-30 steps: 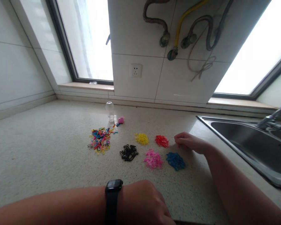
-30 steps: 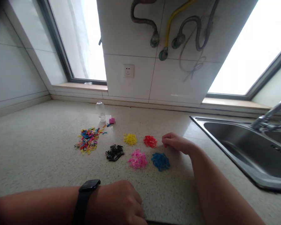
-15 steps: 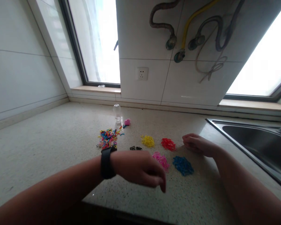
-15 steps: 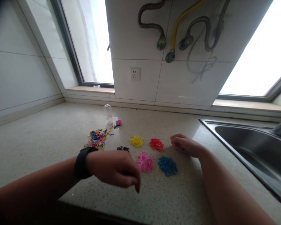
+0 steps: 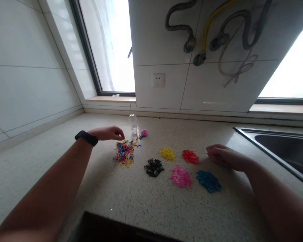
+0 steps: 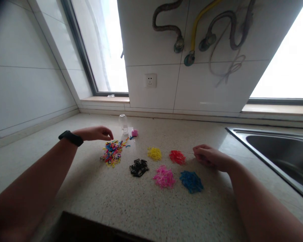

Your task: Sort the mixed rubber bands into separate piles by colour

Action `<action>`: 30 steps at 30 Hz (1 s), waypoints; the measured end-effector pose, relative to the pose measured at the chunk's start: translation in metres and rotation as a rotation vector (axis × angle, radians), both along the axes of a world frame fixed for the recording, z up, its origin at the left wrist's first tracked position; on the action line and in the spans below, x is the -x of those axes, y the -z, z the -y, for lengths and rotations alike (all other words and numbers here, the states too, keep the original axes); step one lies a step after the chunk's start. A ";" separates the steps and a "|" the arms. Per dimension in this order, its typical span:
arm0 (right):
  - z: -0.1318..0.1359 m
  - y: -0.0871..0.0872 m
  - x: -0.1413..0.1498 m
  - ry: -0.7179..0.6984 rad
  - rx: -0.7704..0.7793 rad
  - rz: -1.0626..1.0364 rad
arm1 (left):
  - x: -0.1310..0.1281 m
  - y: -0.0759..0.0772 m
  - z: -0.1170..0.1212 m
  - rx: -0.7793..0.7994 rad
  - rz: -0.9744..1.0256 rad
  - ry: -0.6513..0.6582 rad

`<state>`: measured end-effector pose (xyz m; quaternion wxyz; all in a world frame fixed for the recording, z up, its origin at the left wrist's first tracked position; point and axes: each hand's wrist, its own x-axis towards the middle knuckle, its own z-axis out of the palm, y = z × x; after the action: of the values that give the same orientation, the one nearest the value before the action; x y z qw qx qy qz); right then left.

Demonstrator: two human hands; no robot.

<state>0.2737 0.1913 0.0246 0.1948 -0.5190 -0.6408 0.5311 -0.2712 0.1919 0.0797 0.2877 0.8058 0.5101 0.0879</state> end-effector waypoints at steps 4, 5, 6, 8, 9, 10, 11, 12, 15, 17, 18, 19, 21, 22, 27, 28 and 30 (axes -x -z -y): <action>0.002 -0.003 0.002 0.008 0.016 -0.006 | 0.025 0.016 -0.006 0.020 -0.095 -0.041; 0.003 -0.004 0.003 0.013 0.016 -0.006 | 0.027 0.019 -0.006 0.019 -0.110 -0.045; 0.004 -0.006 0.004 0.014 0.014 -0.004 | 0.027 0.022 -0.007 0.014 -0.122 -0.049; 0.006 -0.008 0.006 0.007 0.015 0.002 | 0.025 0.024 -0.007 -0.002 -0.132 -0.050; 0.006 -0.009 0.006 0.004 0.018 0.002 | 0.024 0.024 -0.007 -0.009 -0.134 -0.048; 0.006 -0.009 0.007 0.004 0.021 0.001 | 0.023 0.025 -0.008 -0.016 -0.136 -0.044; 0.006 -0.009 0.006 0.005 0.023 -0.001 | 0.022 0.025 -0.008 -0.022 -0.138 -0.042; 0.005 -0.008 0.006 0.006 0.024 -0.005 | 0.021 0.025 -0.008 -0.029 -0.141 -0.040; 0.002 -0.004 0.002 0.003 0.028 -0.029 | 0.020 0.026 -0.010 -0.048 -0.153 -0.039; 0.001 -0.002 0.000 0.013 0.035 -0.049 | 0.019 0.028 -0.010 -0.054 -0.163 -0.040; 0.000 -0.001 0.000 0.020 0.041 -0.055 | 0.018 0.028 -0.010 -0.055 -0.168 -0.040; 0.000 0.000 0.000 0.024 0.047 -0.056 | 0.017 0.028 -0.010 -0.055 -0.173 -0.040; 0.000 -0.001 0.000 0.031 0.051 -0.057 | 0.015 0.029 -0.010 -0.054 -0.181 -0.036; 0.000 -0.001 0.001 0.031 0.049 -0.059 | 0.014 0.029 -0.010 -0.053 -0.185 -0.033; 0.003 -0.003 0.003 0.047 0.020 -0.034 | 0.011 0.030 -0.011 -0.049 -0.217 -0.010; 0.003 -0.003 0.004 0.053 0.015 -0.029 | 0.011 0.031 -0.012 -0.044 -0.225 -0.006; 0.003 -0.003 0.003 0.049 0.014 -0.027 | 0.012 0.032 -0.014 -0.031 -0.233 0.003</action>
<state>0.2703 0.1883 0.0280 0.2128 -0.5289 -0.6213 0.5375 -0.2830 0.2057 0.0477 0.2141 0.8157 0.5374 0.0008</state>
